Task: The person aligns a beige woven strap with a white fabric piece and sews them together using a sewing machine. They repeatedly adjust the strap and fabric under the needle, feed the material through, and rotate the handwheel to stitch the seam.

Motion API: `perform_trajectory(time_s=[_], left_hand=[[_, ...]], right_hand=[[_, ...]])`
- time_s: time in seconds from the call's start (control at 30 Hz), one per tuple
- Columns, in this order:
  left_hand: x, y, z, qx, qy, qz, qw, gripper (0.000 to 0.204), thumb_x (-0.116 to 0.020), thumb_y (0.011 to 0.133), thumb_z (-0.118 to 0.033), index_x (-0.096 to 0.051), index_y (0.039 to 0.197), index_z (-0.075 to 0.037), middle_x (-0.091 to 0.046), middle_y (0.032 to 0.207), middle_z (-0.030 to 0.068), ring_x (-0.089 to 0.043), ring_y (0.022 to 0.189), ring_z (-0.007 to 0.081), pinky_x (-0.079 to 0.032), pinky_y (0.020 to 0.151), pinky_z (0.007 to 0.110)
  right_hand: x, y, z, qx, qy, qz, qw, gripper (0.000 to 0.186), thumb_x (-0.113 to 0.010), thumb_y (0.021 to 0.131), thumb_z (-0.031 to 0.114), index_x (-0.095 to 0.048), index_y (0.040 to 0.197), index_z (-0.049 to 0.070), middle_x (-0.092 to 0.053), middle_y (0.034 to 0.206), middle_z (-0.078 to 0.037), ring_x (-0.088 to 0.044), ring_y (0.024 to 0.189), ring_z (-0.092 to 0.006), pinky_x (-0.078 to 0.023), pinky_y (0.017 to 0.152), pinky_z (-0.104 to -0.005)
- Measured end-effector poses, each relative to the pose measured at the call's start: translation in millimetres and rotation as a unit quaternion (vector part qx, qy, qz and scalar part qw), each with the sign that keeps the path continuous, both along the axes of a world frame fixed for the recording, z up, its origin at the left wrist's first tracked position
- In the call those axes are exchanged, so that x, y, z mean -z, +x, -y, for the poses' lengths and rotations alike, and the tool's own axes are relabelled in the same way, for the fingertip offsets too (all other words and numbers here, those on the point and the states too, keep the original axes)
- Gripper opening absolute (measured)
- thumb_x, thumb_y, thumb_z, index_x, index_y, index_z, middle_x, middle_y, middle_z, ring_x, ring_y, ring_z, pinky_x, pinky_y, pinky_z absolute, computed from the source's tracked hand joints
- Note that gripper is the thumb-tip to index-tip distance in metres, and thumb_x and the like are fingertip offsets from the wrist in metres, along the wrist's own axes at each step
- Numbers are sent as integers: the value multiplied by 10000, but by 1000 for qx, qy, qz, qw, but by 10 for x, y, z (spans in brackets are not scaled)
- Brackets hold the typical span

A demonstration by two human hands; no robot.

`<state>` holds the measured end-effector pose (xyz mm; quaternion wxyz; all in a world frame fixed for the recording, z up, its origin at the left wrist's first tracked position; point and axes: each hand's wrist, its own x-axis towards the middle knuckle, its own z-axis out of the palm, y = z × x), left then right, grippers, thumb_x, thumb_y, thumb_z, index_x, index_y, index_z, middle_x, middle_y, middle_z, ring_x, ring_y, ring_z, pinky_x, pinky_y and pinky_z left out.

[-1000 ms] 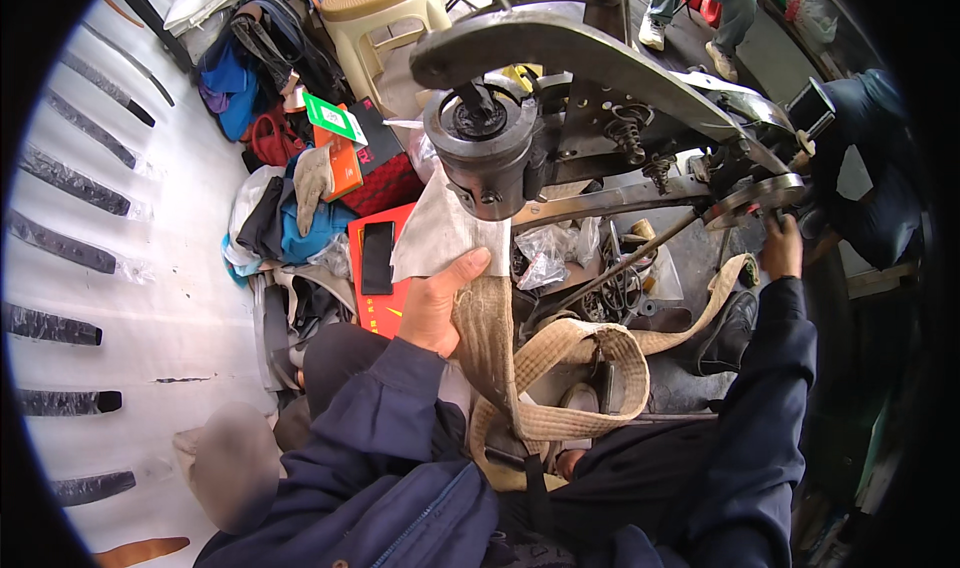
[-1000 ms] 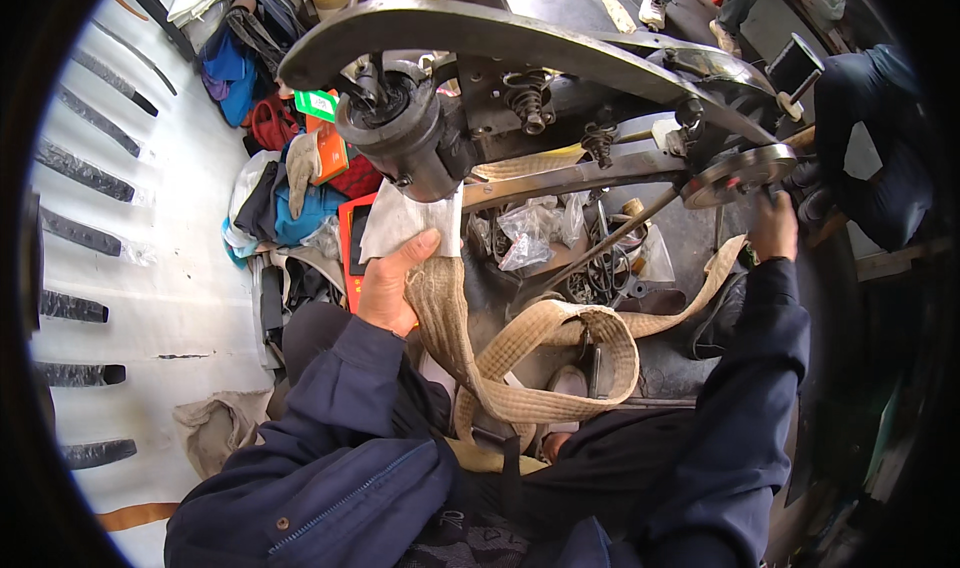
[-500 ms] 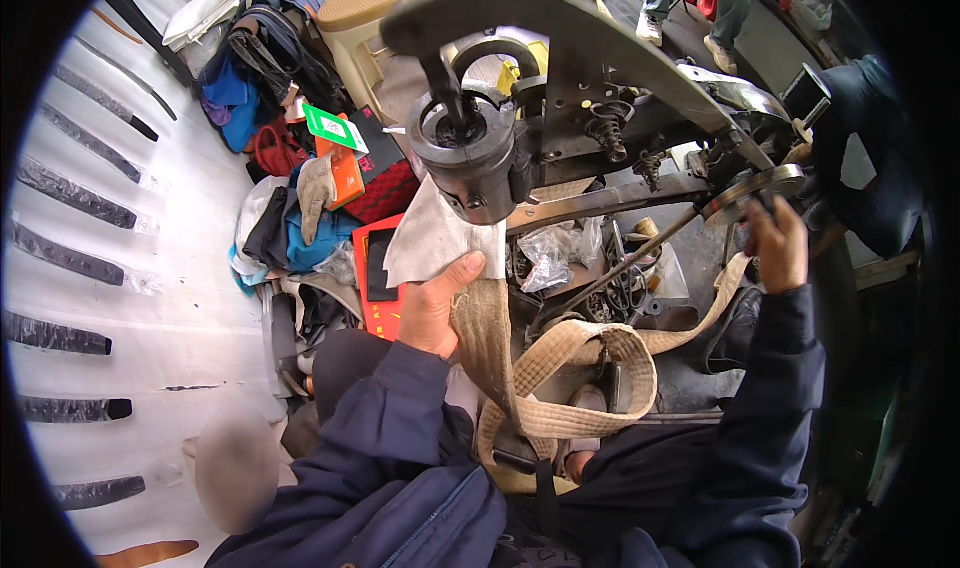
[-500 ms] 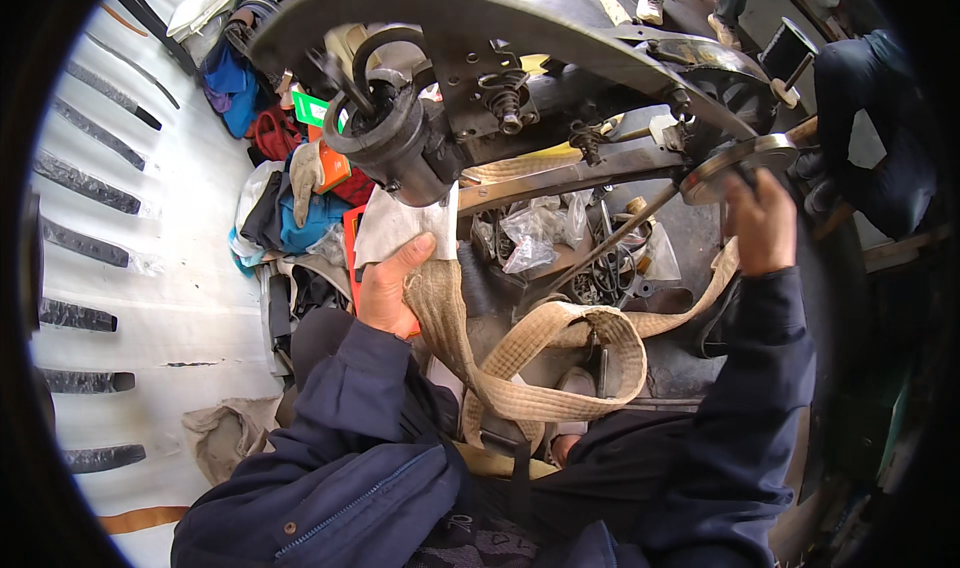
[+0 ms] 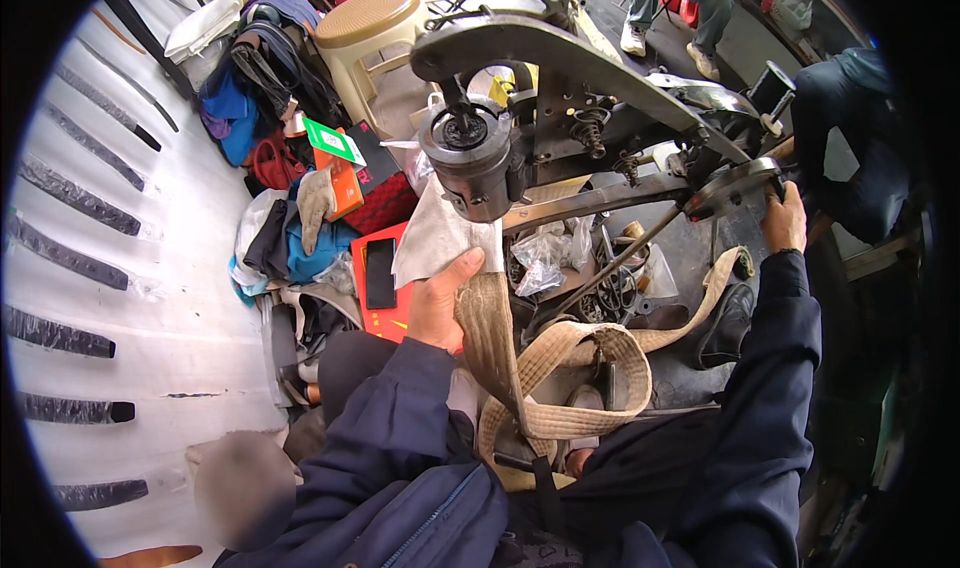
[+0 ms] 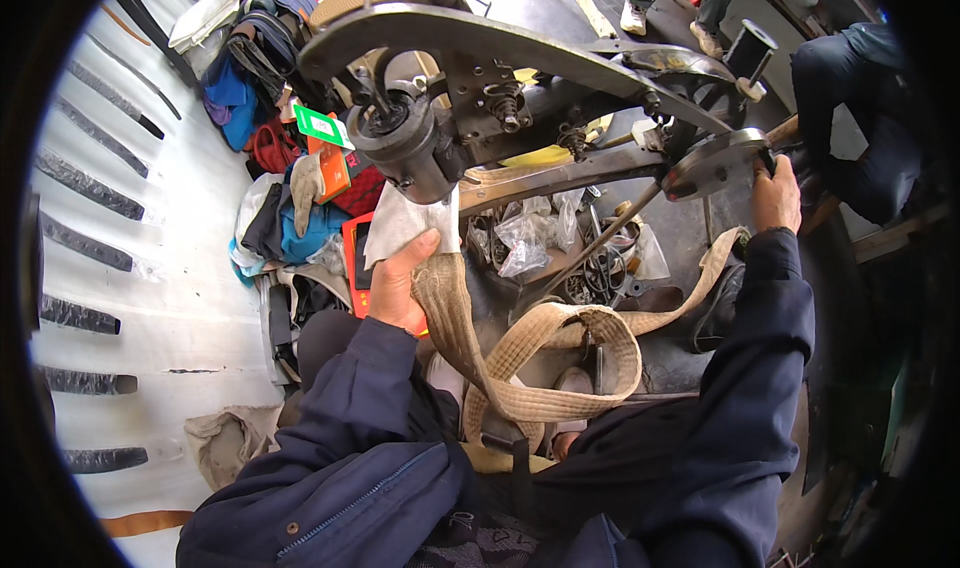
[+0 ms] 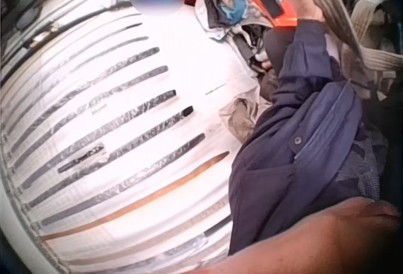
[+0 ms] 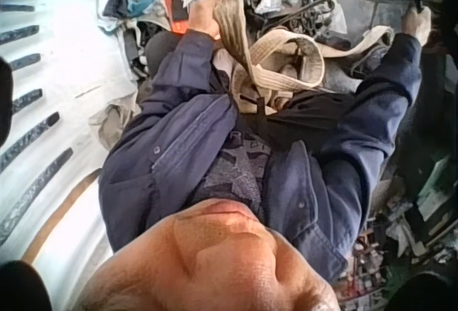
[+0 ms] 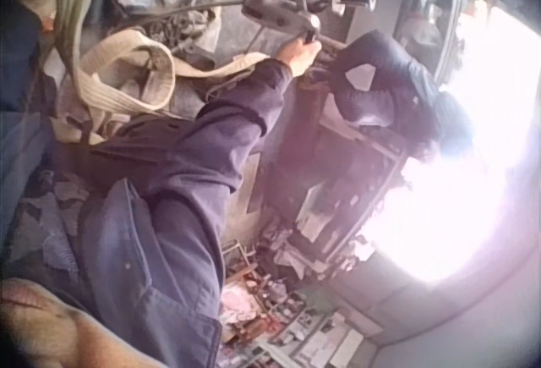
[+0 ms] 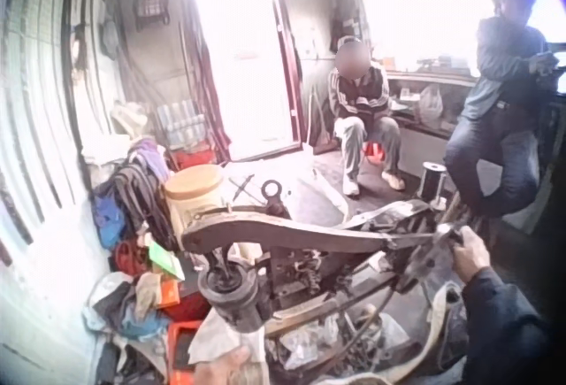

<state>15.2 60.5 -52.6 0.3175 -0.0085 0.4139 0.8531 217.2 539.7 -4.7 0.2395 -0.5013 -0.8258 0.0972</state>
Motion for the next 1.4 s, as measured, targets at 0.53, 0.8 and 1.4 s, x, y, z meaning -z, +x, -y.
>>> perform_trajectory(time_s=[0.53,0.8,1.4], left_hand=[[63,-4,23,5,-24,18,1000,320,-726,914,-170,-658,1147,39,-709,984,155,-705,821,262,-585,743,392],[14,16,-7,-19,-39,-20,999,323,-726,910,-154,-659,1157,43,-710,993,153,-707,838,254,-588,757,389],[-21,4,-32,-2,-27,32,999,319,-735,909,-174,-671,1125,51,-712,974,154,-702,813,249,-579,735,378]], right_hand=[[532,69,-228,10,-74,1,997,403,-571,973,416,-563,1076,27,-657,1036,-300,-615,1012,-492,-479,828,-524],[389,-204,984,-184,-366,-52,911,372,-627,990,268,-608,1200,-39,-576,653,-80,-568,513,-161,-473,482,-342],[778,-69,435,-120,-411,-11,904,320,-624,977,269,-593,1081,-32,-650,727,-130,-683,623,-256,-519,556,-362]])
